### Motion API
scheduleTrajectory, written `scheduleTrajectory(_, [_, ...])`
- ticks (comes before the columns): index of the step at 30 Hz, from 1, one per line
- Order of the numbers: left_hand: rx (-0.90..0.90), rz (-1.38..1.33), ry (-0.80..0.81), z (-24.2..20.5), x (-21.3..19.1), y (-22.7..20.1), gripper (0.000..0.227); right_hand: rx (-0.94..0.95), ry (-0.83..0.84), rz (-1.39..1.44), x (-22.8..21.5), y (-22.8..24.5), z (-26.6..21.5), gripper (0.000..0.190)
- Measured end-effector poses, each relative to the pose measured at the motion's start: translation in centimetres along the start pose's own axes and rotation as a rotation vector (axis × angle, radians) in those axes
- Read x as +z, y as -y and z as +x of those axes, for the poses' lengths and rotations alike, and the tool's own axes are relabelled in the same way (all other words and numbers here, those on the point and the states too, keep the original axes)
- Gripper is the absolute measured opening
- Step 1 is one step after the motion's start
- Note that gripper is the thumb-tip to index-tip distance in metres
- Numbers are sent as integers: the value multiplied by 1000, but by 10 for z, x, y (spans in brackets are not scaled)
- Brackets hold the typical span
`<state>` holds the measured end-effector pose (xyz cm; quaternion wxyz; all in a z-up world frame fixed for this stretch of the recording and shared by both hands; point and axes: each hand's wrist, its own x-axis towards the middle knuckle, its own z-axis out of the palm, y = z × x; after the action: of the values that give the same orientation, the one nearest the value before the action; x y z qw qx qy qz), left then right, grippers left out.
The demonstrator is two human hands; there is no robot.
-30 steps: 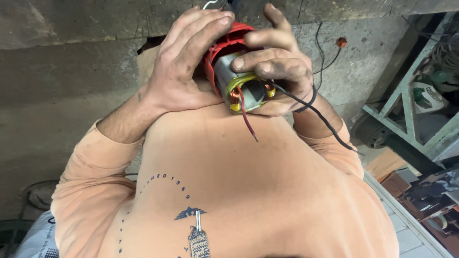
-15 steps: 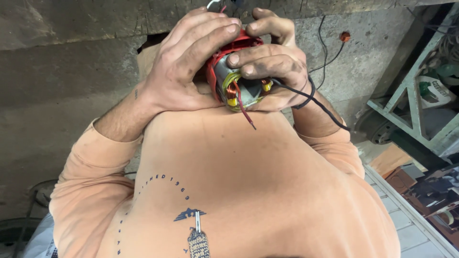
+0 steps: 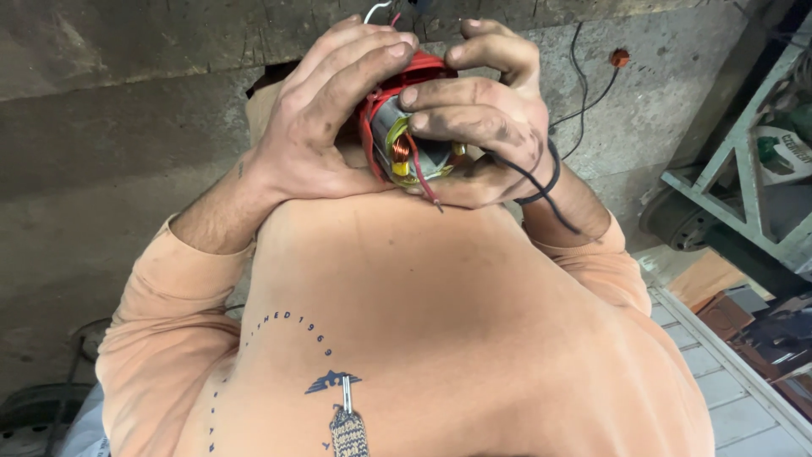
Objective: The person assembles a red Milwaukee power tool by inserting a cylindrical motor component into the red housing. They then use pliers to adjust internal wiring and secure the casing, repeatedly opening and closing the tool to check the fit.
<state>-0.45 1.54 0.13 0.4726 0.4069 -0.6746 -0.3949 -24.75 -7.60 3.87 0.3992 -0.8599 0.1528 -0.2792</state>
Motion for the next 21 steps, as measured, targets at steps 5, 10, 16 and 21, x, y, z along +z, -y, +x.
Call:
scheduleTrajectory(5, [-10,14,12,0,1,2,98,5,46,-25,-6,-1,3,43])
scheduleTrajectory(10, [18,6,23,4,-1,3,93,-11,79,-47,-13,3,6,42])
scheduleTrajectory(16, [-5,50,53,12,-2,0,91,-28,46,-69,-15,1,5,42])
scheduleTrajectory(21, [-2,8,44,10,-2,7,92,-57,-62,-8,-23,7,6,32])
